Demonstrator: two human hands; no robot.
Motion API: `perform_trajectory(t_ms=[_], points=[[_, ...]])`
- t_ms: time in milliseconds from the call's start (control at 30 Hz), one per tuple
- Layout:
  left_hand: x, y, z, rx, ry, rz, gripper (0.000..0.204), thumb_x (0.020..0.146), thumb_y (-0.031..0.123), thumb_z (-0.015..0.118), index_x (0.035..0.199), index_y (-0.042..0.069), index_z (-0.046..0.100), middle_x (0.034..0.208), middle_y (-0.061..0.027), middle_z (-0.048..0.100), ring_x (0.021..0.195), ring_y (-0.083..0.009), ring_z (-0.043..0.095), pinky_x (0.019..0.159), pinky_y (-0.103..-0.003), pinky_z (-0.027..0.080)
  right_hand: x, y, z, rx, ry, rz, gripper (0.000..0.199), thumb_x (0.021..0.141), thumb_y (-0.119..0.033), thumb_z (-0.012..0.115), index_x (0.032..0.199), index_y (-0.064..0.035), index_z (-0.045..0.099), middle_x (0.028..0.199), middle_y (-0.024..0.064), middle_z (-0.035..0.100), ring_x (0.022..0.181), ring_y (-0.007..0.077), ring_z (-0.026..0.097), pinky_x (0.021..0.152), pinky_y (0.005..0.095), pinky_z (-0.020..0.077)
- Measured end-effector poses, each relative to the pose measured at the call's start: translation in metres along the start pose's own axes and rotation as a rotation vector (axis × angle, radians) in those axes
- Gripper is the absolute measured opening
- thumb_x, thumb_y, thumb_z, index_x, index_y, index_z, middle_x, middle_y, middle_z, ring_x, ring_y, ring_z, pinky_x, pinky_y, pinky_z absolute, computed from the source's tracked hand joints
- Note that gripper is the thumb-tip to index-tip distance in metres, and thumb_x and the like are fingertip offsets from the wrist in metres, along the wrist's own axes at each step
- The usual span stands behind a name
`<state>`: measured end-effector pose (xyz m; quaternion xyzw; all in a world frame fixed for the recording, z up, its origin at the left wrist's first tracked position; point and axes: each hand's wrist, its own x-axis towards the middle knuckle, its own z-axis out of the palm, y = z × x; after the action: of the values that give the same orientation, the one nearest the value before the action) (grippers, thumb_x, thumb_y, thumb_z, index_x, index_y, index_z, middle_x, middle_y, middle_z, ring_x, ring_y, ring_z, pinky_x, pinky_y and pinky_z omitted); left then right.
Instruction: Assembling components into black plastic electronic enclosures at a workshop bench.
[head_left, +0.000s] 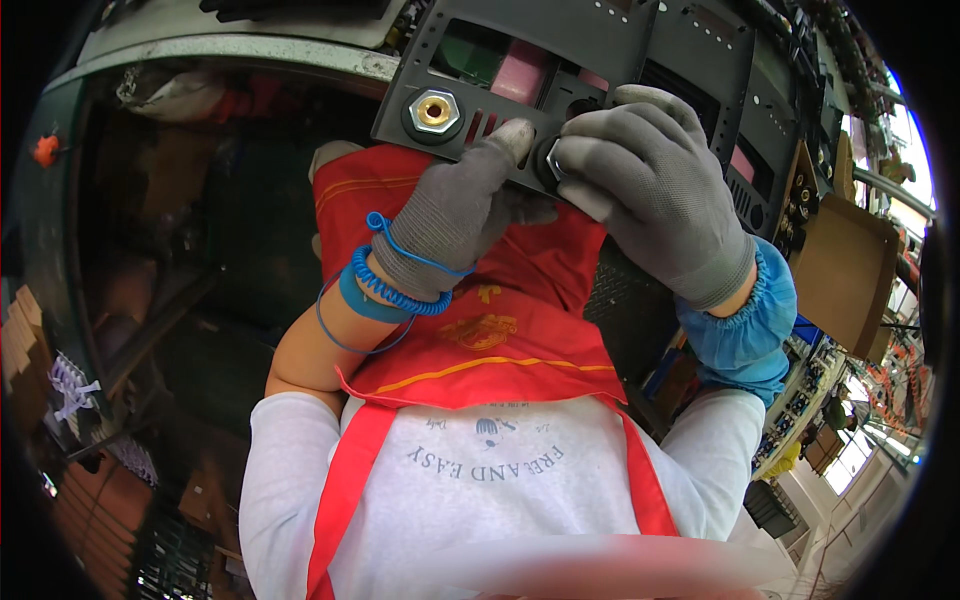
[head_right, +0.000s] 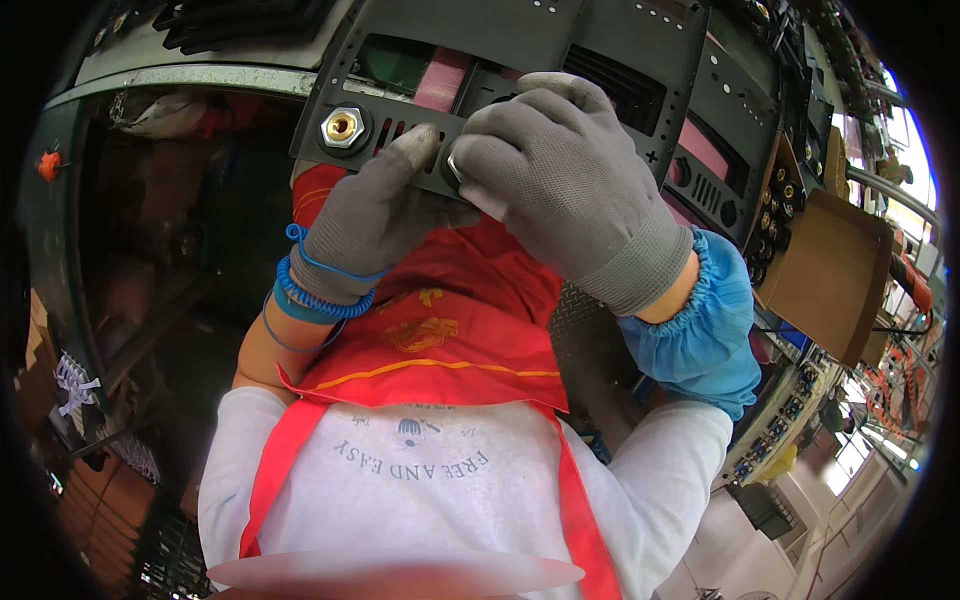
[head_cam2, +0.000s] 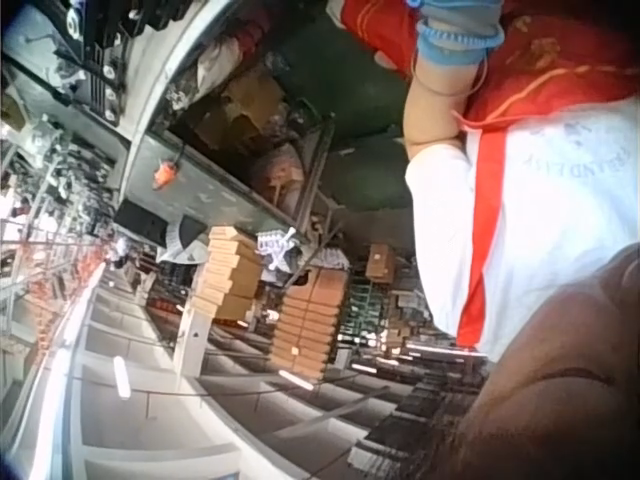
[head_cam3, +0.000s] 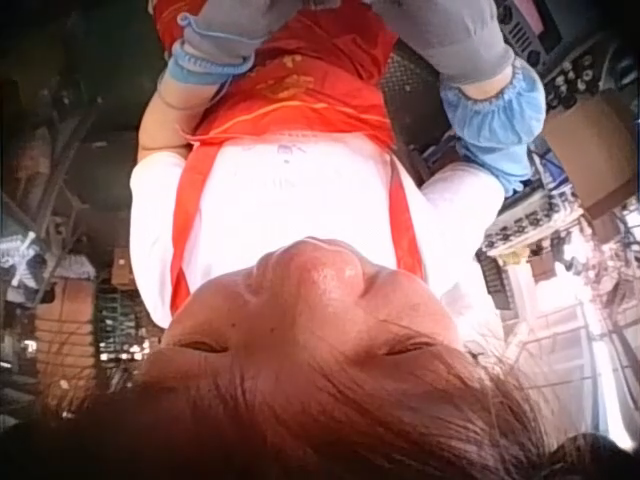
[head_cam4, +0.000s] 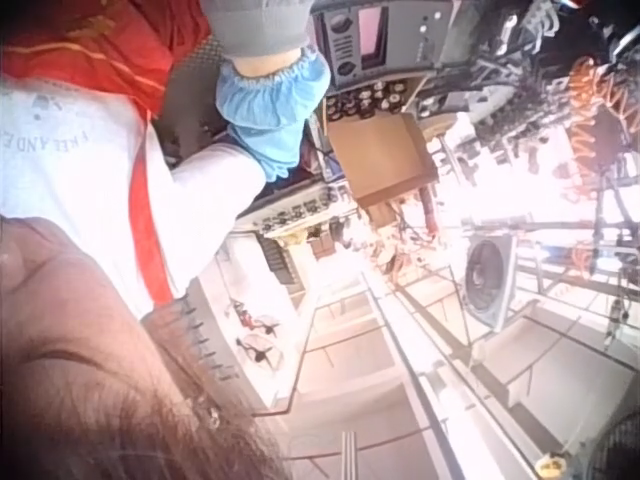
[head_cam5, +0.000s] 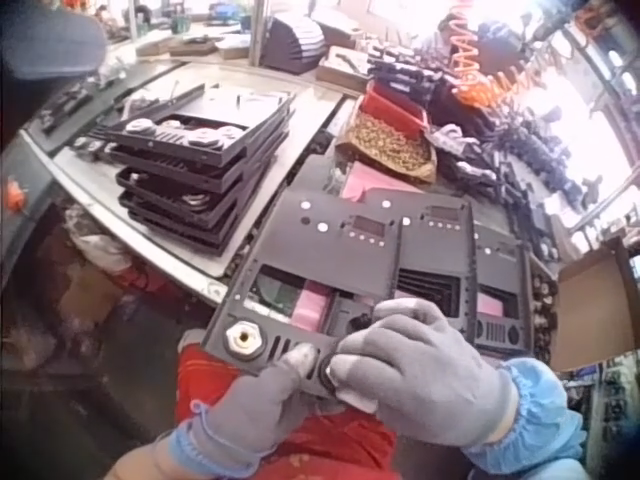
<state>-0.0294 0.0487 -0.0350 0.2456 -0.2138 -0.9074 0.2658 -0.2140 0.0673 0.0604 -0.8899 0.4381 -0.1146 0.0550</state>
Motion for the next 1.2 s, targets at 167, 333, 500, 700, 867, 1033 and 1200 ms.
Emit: perform_trajectory(t_ms=[167, 333, 500, 700, 867, 1033, 1200], points=[[0.004, -0.013, -0.003, 0.258, 0.117, 0.134, 0.031, 0.102, 0.020, 0.043, 0.122, -0.002, 0.054, 0.103, -0.0135, 0.063, 0.090, -0.0201, 0.067, 0.080, -0.035, 0.059, -0.003, -0.002, -0.004, -0.219, 0.028, 0.073, 0.031, 0.081, -0.039, 0.067, 0.089, -0.0091, 0.067, 0.084, 0.0045, 0.058, 0.084, 0.0257, 0.057, 0.091, 0.0433, 0.0391], [0.001, -0.003, 0.001, -0.118, 0.066, -0.003, 0.031, 0.102, 0.021, 0.044, 0.121, -0.001, 0.055, 0.105, -0.0134, 0.064, 0.094, -0.0206, 0.066, 0.082, -0.037, 0.058, -0.009, 0.000, -0.006, 0.091, 0.131, 0.074, 0.044, 0.089, -0.043, 0.055, 0.064, -0.0070, 0.059, 0.088, 0.0079, 0.061, 0.089, 0.0287, 0.059, 0.100, 0.0457, 0.0359], [0.000, 0.003, 0.001, -0.096, 0.055, -0.017, 0.034, 0.102, 0.028, 0.043, 0.111, 0.000, 0.059, 0.101, -0.0112, 0.065, 0.092, -0.0185, 0.066, 0.079, -0.034, 0.057, -0.020, 0.017, -0.035, 0.146, 0.060, 0.038, 0.021, 0.080, -0.026, 0.068, 0.075, -0.0058, 0.061, 0.078, 0.0063, 0.061, 0.083, 0.0290, 0.060, 0.093, 0.0452, 0.0420], [0.002, 0.005, -0.001, -0.002, -0.035, -0.020, 0.038, 0.101, 0.032, 0.041, 0.118, 0.001, 0.056, 0.113, -0.0120, 0.062, 0.097, -0.0205, 0.063, 0.085, -0.038, 0.053, -0.003, -0.001, -0.004, 0.410, 0.077, 0.114, 0.025, 0.073, -0.001, 0.072, 0.095, -0.0021, 0.061, 0.101, 0.0108, 0.064, 0.094, 0.0297, 0.061, 0.084, 0.0375, 0.0485], [-0.008, 0.000, 0.007, 0.362, 0.103, 0.304, 0.032, 0.103, 0.014, 0.037, 0.127, -0.002, 0.051, 0.116, -0.0102, 0.060, 0.111, -0.0215, 0.058, 0.095, -0.039, 0.049, -0.001, -0.013, -0.013, 0.324, 0.053, 0.254, 0.032, 0.071, 0.000, 0.072, 0.101, -0.0035, 0.061, 0.104, 0.0114, 0.064, 0.094, 0.0295, 0.062, 0.080, 0.0349, 0.0499], [-0.012, 0.065, 0.053, 0.861, 0.017, 0.327, 0.032, 0.094, 0.002, 0.048, 0.125, -0.002, 0.055, 0.121, -0.0139, 0.060, 0.118, -0.0256, 0.056, 0.102, -0.037, 0.044, 0.020, -0.002, -0.042, 0.303, 0.187, 0.135, 0.069, 0.071, -0.024, 0.078, 0.132, -0.0060, 0.051, 0.098, 0.0123, 0.059, 0.096, 0.0312, 0.059, 0.083, 0.0397, 0.0468], [0.012, 0.111, 0.033, 1.303, -0.065, 1.336, 0.021, 0.093, 0.009, 0.057, 0.112, 0.003, 0.062, 0.094, -0.0122, 0.066, 0.077, -0.0235, 0.064, 0.070, -0.032, 0.052, 0.078, -0.006, -0.063, -0.051, 0.137, 0.173, 0.076, 0.076, -0.038, 0.076, 0.139, -0.0075, 0.046, 0.115, 0.0138, 0.061, 0.107, 0.0335, 0.059, 0.092, 0.0377, 0.0445]])
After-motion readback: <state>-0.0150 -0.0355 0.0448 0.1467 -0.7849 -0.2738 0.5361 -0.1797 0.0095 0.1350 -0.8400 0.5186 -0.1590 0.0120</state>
